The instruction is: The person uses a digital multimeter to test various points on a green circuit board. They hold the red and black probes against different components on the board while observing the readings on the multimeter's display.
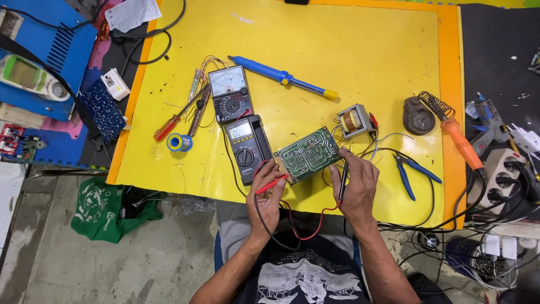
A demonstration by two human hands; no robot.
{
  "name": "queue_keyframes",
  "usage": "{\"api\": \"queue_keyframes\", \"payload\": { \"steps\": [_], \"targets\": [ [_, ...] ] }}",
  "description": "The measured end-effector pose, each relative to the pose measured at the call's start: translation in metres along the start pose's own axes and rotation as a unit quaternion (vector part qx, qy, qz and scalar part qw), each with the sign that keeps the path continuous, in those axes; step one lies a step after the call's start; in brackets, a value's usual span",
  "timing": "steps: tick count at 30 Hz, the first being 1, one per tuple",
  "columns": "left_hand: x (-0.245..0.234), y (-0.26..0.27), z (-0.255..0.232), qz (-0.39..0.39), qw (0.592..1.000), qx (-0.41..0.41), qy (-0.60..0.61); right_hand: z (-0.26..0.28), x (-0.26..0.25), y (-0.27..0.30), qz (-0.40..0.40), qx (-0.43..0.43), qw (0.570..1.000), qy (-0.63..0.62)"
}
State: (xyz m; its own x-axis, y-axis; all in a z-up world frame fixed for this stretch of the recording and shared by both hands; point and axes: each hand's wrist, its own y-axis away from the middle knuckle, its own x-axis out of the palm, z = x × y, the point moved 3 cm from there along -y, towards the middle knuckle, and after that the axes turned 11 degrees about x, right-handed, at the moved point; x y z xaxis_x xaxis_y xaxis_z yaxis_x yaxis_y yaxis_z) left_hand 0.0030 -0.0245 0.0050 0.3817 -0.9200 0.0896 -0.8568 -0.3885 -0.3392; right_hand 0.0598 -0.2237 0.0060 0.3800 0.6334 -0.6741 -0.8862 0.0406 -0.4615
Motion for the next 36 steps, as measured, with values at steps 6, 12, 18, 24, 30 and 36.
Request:
{"api": "queue_keyframes", "payload": {
  "steps": [6, 12, 18, 24, 30, 36],
  "targets": [
    [0.003, -0.003, 0.006, -0.014, 1.0, -0.018, 0.004, -0.011, 0.008, 0.002, 0.007, 0.024, 1.0, -0.017],
    [0.006, -0.013, 0.002, -0.011, 1.0, -0.007, -0.02, -0.004, 0.008, 0.004, 0.001, 0.048, 0.998, -0.031],
    [-0.002, -0.016, 0.004, 0.007, 0.997, 0.044, -0.057, 0.001, 0.003, 0.005, -0.052, 0.014, 0.998, -0.043],
    [-0.009, 0.005, 0.021, 0.022, 0.981, 0.124, -0.145, -0.008, 0.028, 0.036, -0.021, -0.064, 0.992, -0.104],
    [-0.005, -0.001, 0.011, 0.02, 0.981, 0.162, -0.108, 0.03, 0.025, 0.02, 0.004, -0.112, 0.987, -0.116],
    [-0.003, -0.001, 0.01, 0.026, 0.979, 0.18, -0.091, 0.035, 0.026, 0.012, 0.019, -0.114, 0.987, -0.107]
  ]
}}
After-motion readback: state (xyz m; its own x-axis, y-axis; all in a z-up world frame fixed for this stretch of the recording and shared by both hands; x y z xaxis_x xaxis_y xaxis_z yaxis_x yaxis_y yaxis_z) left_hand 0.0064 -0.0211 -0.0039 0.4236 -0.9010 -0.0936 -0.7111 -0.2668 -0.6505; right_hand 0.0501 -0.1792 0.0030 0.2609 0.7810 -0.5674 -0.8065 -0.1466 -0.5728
